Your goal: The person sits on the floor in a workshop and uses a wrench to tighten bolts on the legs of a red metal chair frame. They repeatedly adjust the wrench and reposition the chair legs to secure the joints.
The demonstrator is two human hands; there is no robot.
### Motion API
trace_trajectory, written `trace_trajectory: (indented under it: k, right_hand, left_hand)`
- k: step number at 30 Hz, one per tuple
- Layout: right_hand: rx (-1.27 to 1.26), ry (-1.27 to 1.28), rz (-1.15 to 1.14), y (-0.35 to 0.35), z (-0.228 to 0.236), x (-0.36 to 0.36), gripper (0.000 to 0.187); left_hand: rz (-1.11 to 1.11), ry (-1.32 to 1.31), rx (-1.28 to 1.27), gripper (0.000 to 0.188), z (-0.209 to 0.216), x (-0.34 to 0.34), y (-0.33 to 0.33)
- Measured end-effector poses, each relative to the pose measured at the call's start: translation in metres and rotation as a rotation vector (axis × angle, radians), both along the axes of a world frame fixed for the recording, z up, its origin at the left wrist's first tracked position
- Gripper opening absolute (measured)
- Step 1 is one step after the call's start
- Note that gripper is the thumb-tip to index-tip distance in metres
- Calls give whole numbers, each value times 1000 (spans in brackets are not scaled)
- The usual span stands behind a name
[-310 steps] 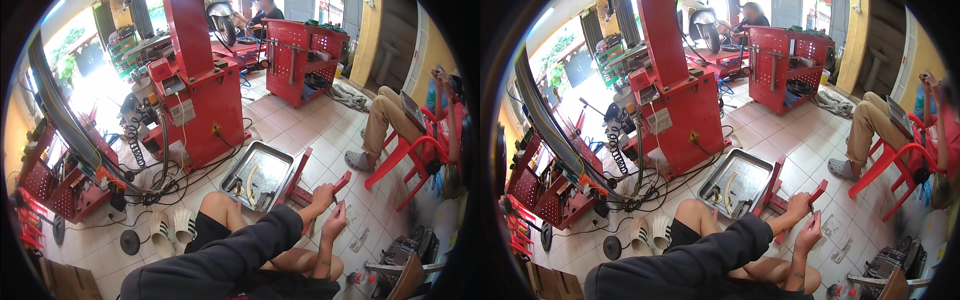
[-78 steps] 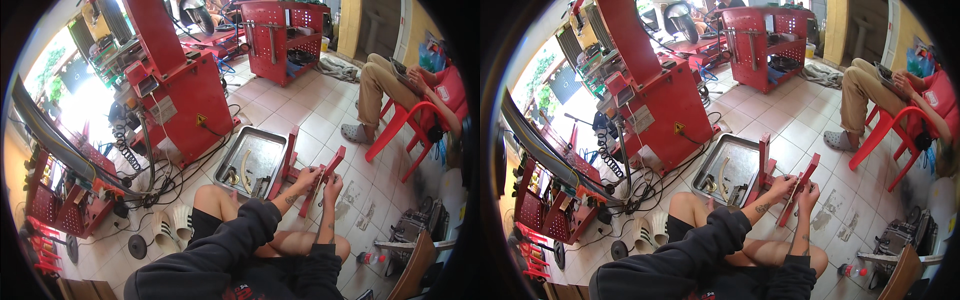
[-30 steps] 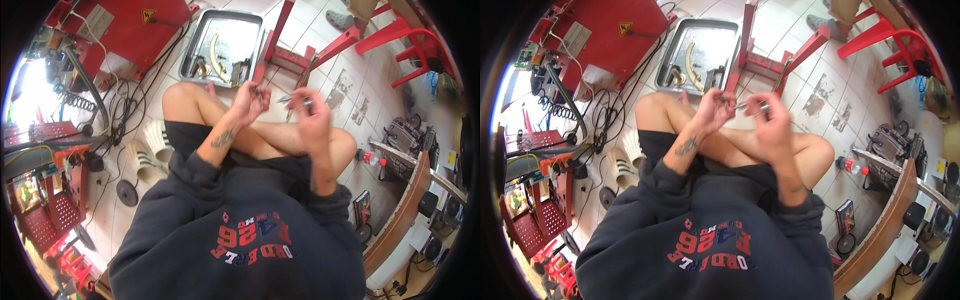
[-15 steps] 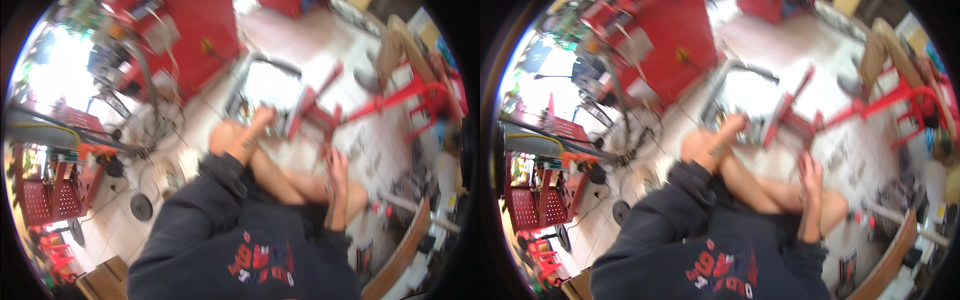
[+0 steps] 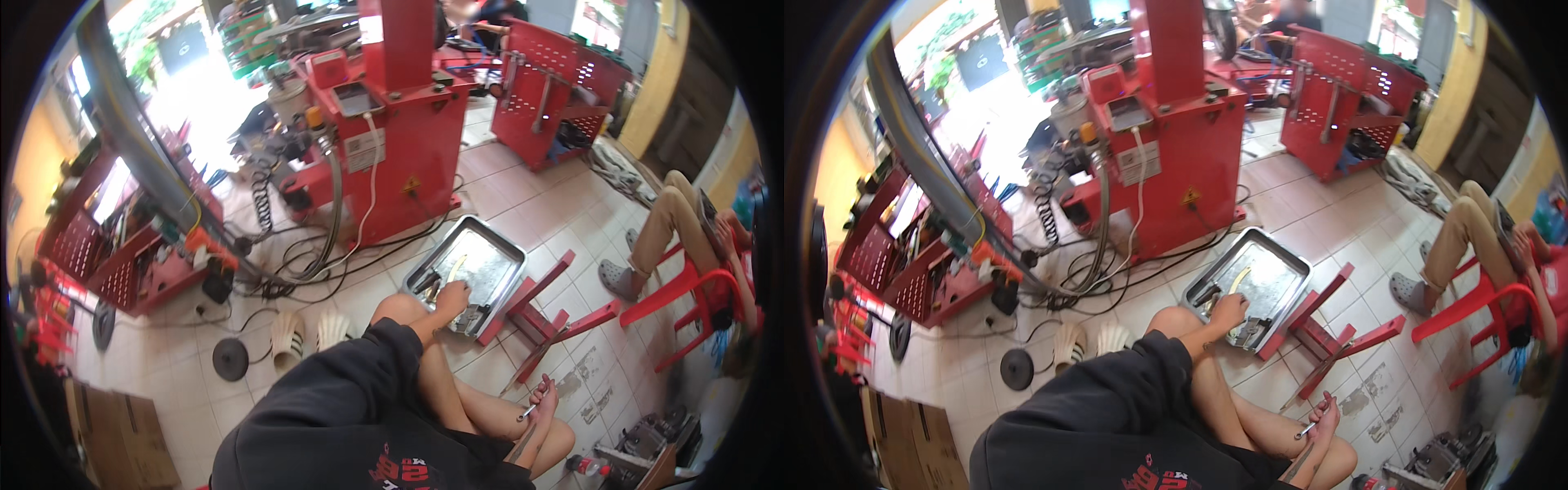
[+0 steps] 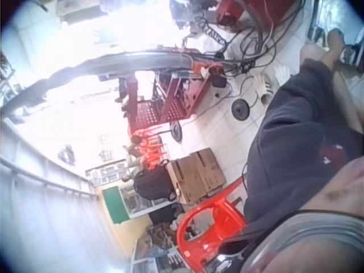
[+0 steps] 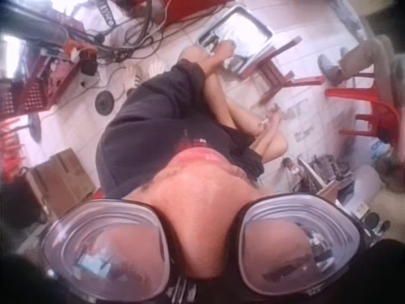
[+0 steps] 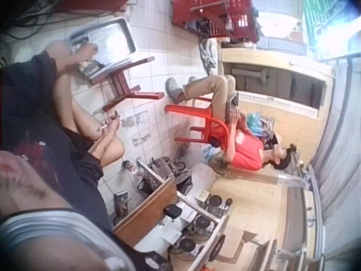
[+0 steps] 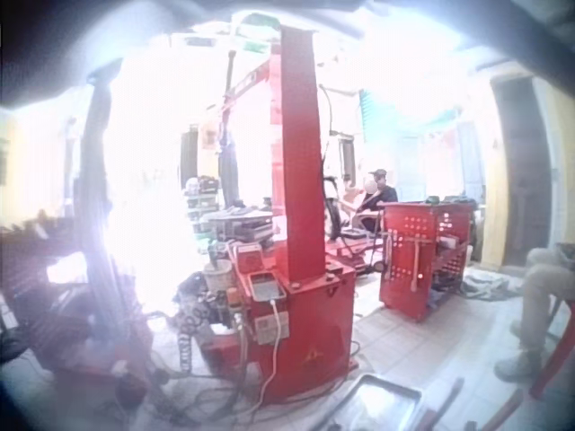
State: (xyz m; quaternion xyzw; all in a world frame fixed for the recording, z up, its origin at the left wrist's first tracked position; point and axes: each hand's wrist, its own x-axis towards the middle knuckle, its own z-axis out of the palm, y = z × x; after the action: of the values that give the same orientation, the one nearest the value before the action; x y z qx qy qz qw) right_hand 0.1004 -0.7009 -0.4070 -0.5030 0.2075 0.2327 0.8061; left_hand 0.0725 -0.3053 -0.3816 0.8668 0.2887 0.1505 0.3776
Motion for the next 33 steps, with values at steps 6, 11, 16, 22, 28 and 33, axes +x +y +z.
trace_trajectory:
  k: [6,11,16,22,28,33]
  right_hand:
    - [17,-43,-97,2,13,-9,33]
    - [-1,-62,-59,11,14,-5,34]
    - [-21,-98,-44,14,14,-4,36]
    - [40,-114,-98,13,10,-8,35]
    - [48,-126,-117,11,11,-9,34]
    - [33,-125,-98,11,12,-7,33]
  left_hand:
    - [17,-214,45,47,170,-82,36]
    - [389,-550,323,47,338,-115,129]
    - [599,120,403,95,388,-51,216]
    - [718,396,185,123,401,-7,232]
    - [645,514,229,124,417,-4,232]
    - [630,382,144,111,407,-5,258]
